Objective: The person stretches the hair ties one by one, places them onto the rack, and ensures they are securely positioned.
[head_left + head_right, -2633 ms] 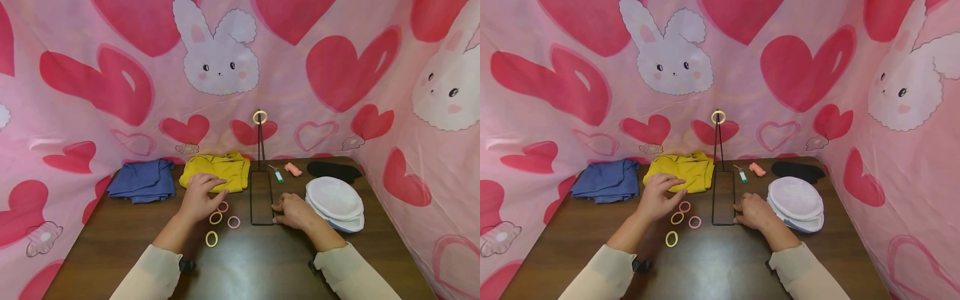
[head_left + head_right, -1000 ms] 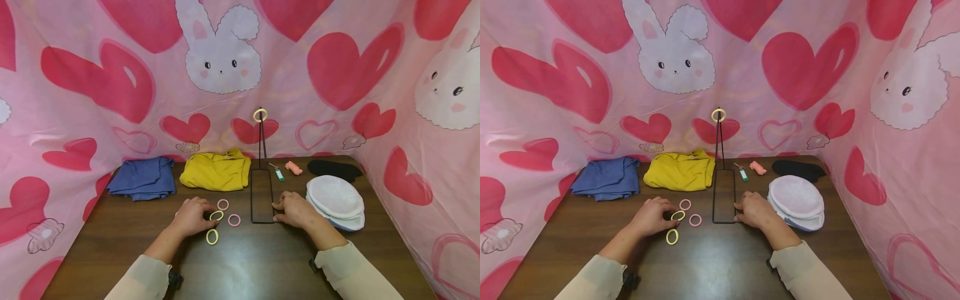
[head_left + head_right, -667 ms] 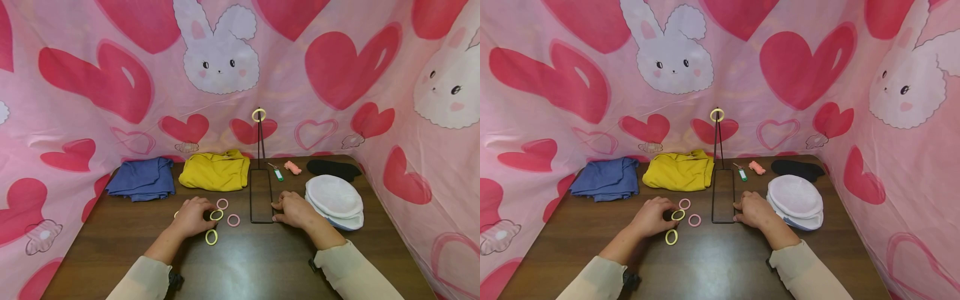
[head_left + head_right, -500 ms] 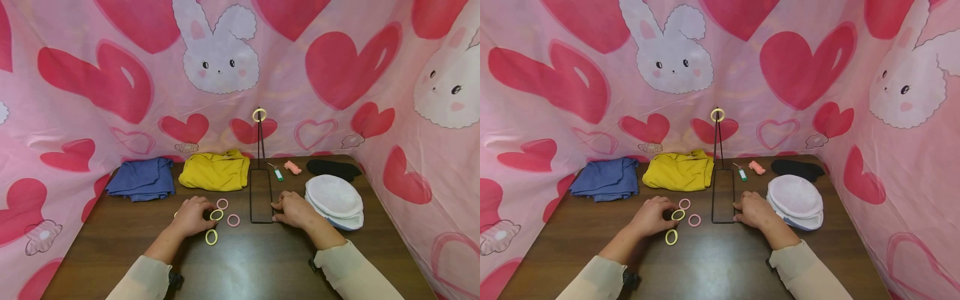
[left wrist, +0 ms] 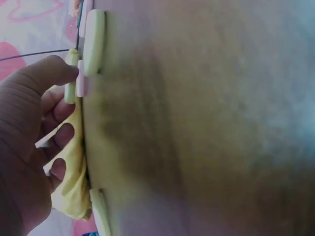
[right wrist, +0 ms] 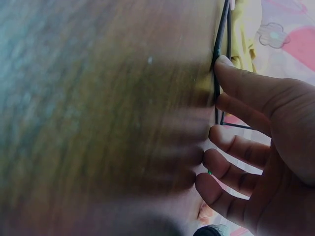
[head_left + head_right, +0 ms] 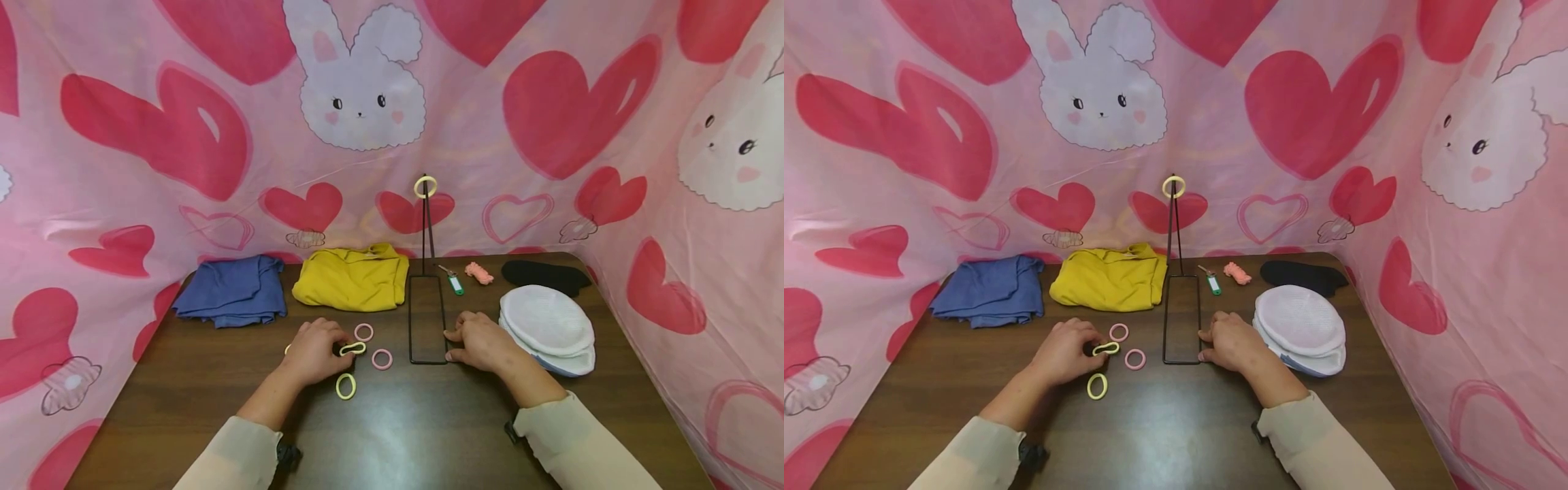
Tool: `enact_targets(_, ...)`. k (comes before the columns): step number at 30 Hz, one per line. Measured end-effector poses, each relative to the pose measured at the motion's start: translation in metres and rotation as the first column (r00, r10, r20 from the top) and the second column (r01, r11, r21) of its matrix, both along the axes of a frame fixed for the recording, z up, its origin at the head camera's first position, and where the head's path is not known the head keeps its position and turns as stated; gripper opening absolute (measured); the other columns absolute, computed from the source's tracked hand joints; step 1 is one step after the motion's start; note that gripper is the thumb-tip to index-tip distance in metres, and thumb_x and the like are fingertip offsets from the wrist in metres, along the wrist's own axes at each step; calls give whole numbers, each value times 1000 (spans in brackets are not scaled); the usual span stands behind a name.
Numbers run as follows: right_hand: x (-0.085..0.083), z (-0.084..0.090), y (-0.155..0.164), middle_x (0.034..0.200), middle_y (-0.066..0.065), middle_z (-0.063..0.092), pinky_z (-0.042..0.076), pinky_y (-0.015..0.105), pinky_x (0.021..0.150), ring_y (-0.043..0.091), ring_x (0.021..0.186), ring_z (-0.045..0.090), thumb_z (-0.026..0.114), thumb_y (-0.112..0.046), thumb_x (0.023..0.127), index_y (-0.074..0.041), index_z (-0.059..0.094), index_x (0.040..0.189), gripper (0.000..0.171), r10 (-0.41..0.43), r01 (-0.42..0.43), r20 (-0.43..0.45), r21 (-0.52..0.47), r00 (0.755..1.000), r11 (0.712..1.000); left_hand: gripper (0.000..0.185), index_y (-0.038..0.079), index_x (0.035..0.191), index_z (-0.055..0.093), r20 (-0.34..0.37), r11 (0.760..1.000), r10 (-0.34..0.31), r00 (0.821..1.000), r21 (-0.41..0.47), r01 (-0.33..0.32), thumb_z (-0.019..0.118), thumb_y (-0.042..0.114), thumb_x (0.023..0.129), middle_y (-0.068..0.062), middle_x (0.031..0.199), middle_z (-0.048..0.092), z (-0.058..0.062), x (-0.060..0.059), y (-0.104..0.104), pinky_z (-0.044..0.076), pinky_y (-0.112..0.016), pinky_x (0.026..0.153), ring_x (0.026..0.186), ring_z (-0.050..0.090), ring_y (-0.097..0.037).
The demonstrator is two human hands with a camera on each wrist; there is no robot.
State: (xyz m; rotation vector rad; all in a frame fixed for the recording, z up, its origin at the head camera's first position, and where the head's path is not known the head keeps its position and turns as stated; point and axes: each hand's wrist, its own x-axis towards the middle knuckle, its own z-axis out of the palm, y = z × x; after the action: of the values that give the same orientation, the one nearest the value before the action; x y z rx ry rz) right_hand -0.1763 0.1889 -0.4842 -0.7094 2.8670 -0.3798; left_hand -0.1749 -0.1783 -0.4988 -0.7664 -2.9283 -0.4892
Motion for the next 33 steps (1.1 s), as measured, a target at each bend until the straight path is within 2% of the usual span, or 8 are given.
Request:
enact_targets(3,0,-1,0,114,7,61,52,46,89,32,102,58,85,-37,85,-12,76,126,49,3,-3,-4,-5,1000,1000,11,27,86,78,-60,1000,-11,998,20,12,84,33,78,15,82,67,6,0,1,41,-38,78,92,59,-15)
enact_targets(6,0,-1,1,113,6,61,52,45,89,31,101,58,85,-37,85,-12,76,126,49,4,-4,-9,-8,1000,1000,10,27,86,79,-105,999,-18,994,42,23,84,31,79,15,82,67,17,1,4,40,-38,78,91,58,-15)
enact_targets(11,0,0,0,114,7,62,52,46,89,32,102,58,85,-38,85,-12,76,126,50,3,-3,-8,-13,1000,1000,12,24,90,79,-172,996,-37,984,71,50,85,30,80,12,88,71,42,3,13,42,-41,85,95,59,-16)
enact_targets(18,0,0,0,116,7,61,52,46,90,32,104,58,85,-38,85,-13,75,128,51,-14,14,18,-9,1000,1000,16,23,93,80,-265,983,-82,961,138,121,86,30,80,9,92,72,80,5,32,42,-41,85,98,59,-17)
enact_targets(27,-1,1,1,116,7,62,52,46,89,32,105,58,86,-39,84,-15,76,127,51,-21,21,26,3,999,1000,19,21,97,81,-338,960,-119,934,201,196,85,29,80,8,95,73,117,6,53,44,-42,90,102,59,-17)
enact_targets(30,-2,0,1,116,7,62,53,46,89,32,106,58,86,-40,84,-16,76,127,51,-27,27,28,9,999,1000,19,20,97,81,-369,947,-136,920,224,230,85,27,80,6,96,74,129,5,59,44,-43,90,102,60,-18)
enact_targets(33,-2,0,1,117,7,62,53,46,90,33,107,59,86,-41,84,-16,76,127,51,-28,27,25,16,999,999,17,19,97,81,-422,932,-154,893,239,273,83,25,81,5,96,74,139,3,65,45,-44,89,101,62,-19)
